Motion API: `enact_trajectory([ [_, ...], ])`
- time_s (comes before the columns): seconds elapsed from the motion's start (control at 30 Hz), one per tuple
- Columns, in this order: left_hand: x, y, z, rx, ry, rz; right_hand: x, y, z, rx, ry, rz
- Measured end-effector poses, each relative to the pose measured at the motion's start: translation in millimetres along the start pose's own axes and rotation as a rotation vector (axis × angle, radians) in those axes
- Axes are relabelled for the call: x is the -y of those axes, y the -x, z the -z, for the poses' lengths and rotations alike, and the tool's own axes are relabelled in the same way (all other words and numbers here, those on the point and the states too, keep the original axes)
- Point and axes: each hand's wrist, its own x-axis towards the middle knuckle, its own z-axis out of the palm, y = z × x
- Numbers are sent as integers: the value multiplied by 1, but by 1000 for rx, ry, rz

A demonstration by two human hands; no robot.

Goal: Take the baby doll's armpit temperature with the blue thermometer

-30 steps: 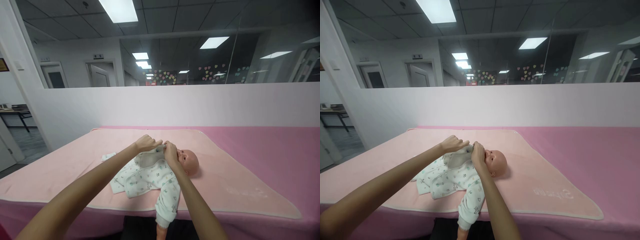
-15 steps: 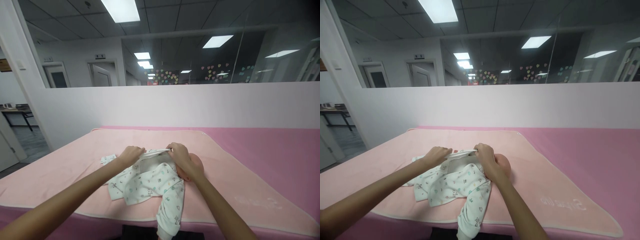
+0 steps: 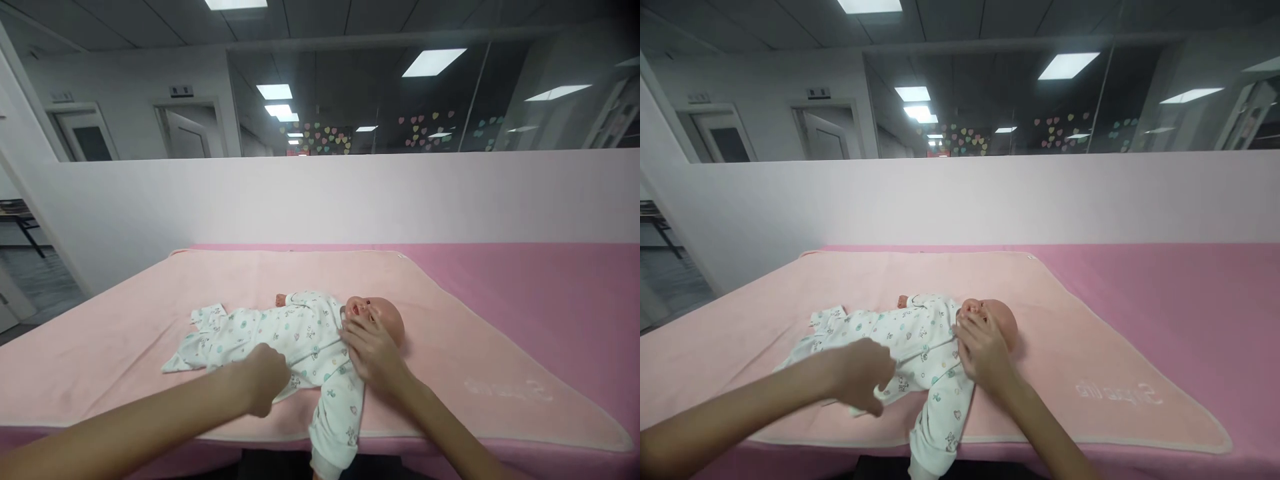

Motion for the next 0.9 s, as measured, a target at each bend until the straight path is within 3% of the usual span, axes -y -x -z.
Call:
enact_trajectory([
  [0.07, 10, -12, 37, 146, 221, -59, -10, -9, 11, -31, -43, -143],
  [0.1, 16, -22, 53, 153, 319, -68, -16, -15, 14, -38, -60, -234],
  [0.13, 23, -35, 65, 54, 353, -39, -23, -20, 17, -30, -77, -325],
  [0.2, 38, -65, 69, -270, 277, 130, -37, -28, 17, 22, -105, -461],
  [0.23, 45, -80, 62, -338, 246, 215, -43, -30, 15, 50, -111, -503],
  [0.33, 60, -118, 18, -345, 274, 294, -55, -29, 9, 85, -121, -561],
  [0.47, 69, -139, -27, -322, 363, 335, -66, -17, 2, -19, -262, -636],
  [0.73, 92, -146, -38, -259, 512, 406, -98, 2, -23, -393, -962, -1039],
  [0.9, 98, -146, -45, -234, 510, 479, -108, 12, -33, -515, -1205, -1312],
])
